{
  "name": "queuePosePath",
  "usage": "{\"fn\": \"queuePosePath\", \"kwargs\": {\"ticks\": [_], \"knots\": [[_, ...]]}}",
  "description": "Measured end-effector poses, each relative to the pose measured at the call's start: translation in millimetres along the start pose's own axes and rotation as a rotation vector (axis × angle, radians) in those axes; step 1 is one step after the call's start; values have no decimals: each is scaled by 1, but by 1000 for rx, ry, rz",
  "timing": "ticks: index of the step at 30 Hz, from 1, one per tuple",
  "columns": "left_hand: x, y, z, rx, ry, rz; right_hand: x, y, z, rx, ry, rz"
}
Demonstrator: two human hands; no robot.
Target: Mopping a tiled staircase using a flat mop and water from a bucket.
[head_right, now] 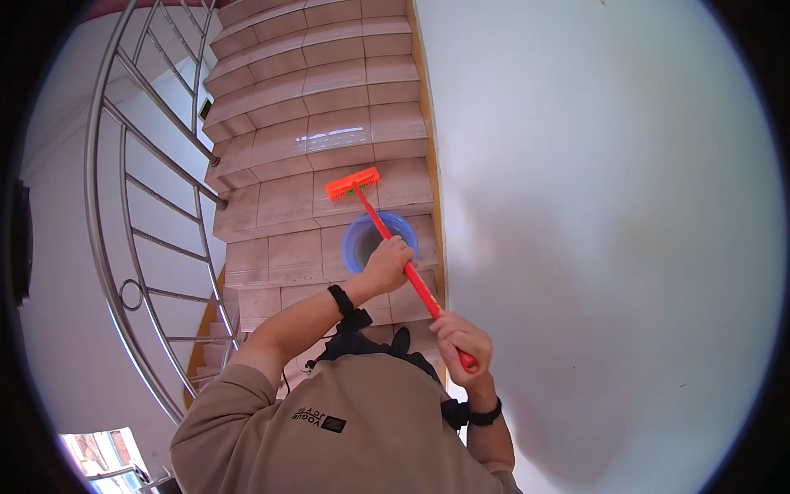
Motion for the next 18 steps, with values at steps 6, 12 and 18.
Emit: {"fn": "queuePosePath", "kwargs": {"ticks": [6, 12, 18], "knots": [[25, -13, -73, 82, -54, -5, 31, -29, 39, -37, 41, 47], [22, -28, -22, 44, 75, -91, -8, -14, 2, 18, 11, 148], [14, -20, -42, 102, 55, 46, 12, -17, 21, -46, 36, 63]]}}
Point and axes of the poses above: each hand's wrist, its own y-axis towards the middle knuckle, its own x-axis out of the back of the hand, z = x × y, the point moved 6 cm from there along y, towards the middle knuckle, and after that the axes turned 7 degrees about -x, right-handed, at the moved point
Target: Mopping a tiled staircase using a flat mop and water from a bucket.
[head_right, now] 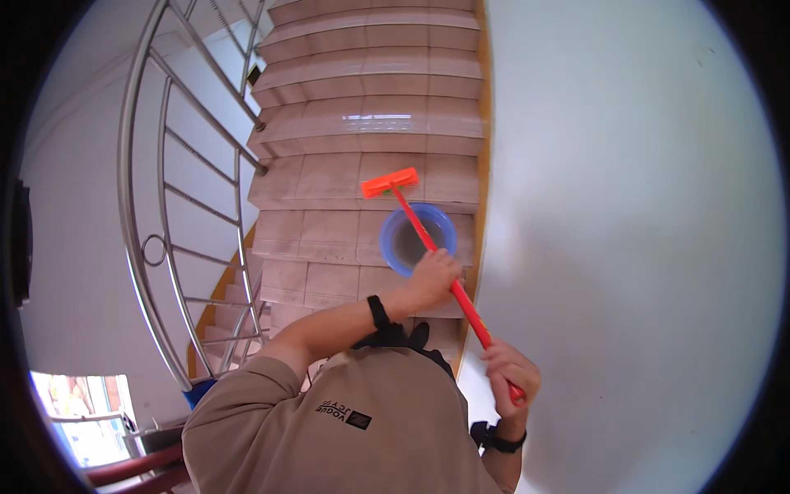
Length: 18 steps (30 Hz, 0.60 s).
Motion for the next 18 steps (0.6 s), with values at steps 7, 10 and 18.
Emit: {"fn": "queuePosePath", "kwargs": {"ticks": [7, 10, 18], "knots": [[20, -18, 14, 27, -4, -174, -27, 12, 8, 17, -39, 75], [30, -35, 68, 25, 35, -192, -66, 36, -14, 81, -42, 176], [36, -32, 48, 147, 8, -134, -53, 34, -1, -38, 23, 146]]}}
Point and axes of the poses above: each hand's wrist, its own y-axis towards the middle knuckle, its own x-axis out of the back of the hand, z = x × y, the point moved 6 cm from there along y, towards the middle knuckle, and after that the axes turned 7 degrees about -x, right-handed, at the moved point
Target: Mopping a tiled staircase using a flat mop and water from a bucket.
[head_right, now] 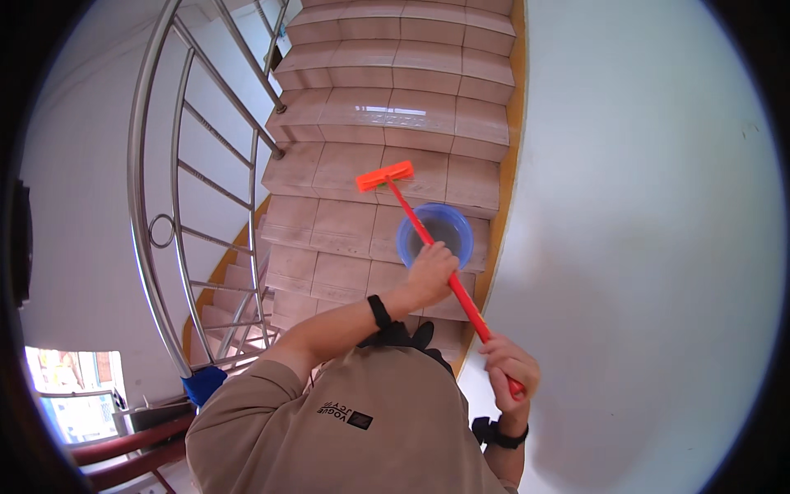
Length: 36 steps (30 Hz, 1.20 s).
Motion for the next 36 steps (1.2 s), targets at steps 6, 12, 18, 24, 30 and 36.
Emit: {"fn": "queuePosePath", "kwargs": {"ticks": [6, 12, 18, 24, 30, 36], "knots": [[18, -8, -6, -14, -34, -112, -8, -1, 11, 28, -45, -18], [39, -53, 76, 13, -30, -25, -75, 30, -5, 105, -31, 194], [33, -27, 19, -29, -66, -27, -41, 10, 30, 19, -81, 11], [20, 0, -44, -195, -237, -46, -24, -17, 62, 15, -196, -222], [45, -23, -2, -193, -211, 123, -50, -6, 42, 7, -131, -96], [34, -28, -8, -167, -144, 83, -45, -27, 44, -74, -88, -238]]}}
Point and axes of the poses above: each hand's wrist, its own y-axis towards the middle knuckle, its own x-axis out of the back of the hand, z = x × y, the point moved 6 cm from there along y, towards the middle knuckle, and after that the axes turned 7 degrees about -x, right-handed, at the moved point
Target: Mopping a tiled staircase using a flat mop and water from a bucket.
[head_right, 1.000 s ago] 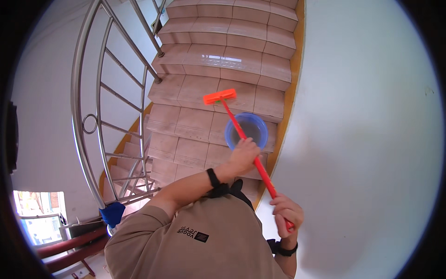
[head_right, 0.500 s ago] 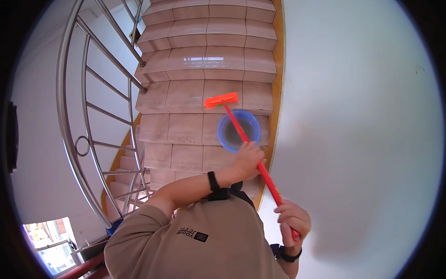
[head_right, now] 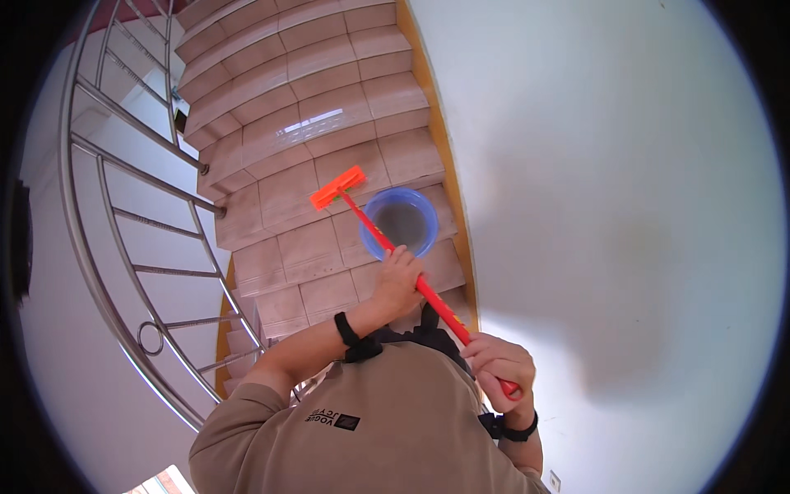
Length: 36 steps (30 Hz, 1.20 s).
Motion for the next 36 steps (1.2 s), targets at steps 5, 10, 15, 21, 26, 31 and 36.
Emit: {"fn": "queuePosePath", "kwargs": {"ticks": [5, 10, 15, 21, 26, 31, 36], "knots": [[-45, 44, -56, -185, -172, 89, 24, -27, 19, 10, -148, -175], [-66, 66, -58, -231, -161, 124, 36, -34, -2, 43, -202, -293], [-34, 35, -30, -244, -166, 181, 17, -28, -6, 12, -89, -161], [-39, 23, -27, -146, -24, 89, 24, -41, -17, -45, 46, -176], [-76, 63, -53, -229, -195, 93, 47, -47, -14, -45, -84, -310], [-62, 55, -51, -226, -170, 135, 47, -42, -15, -30, -84, -258], [-47, 27, -23, -169, -70, 121, 25, -30, -20, 16, -49, -99]]}}
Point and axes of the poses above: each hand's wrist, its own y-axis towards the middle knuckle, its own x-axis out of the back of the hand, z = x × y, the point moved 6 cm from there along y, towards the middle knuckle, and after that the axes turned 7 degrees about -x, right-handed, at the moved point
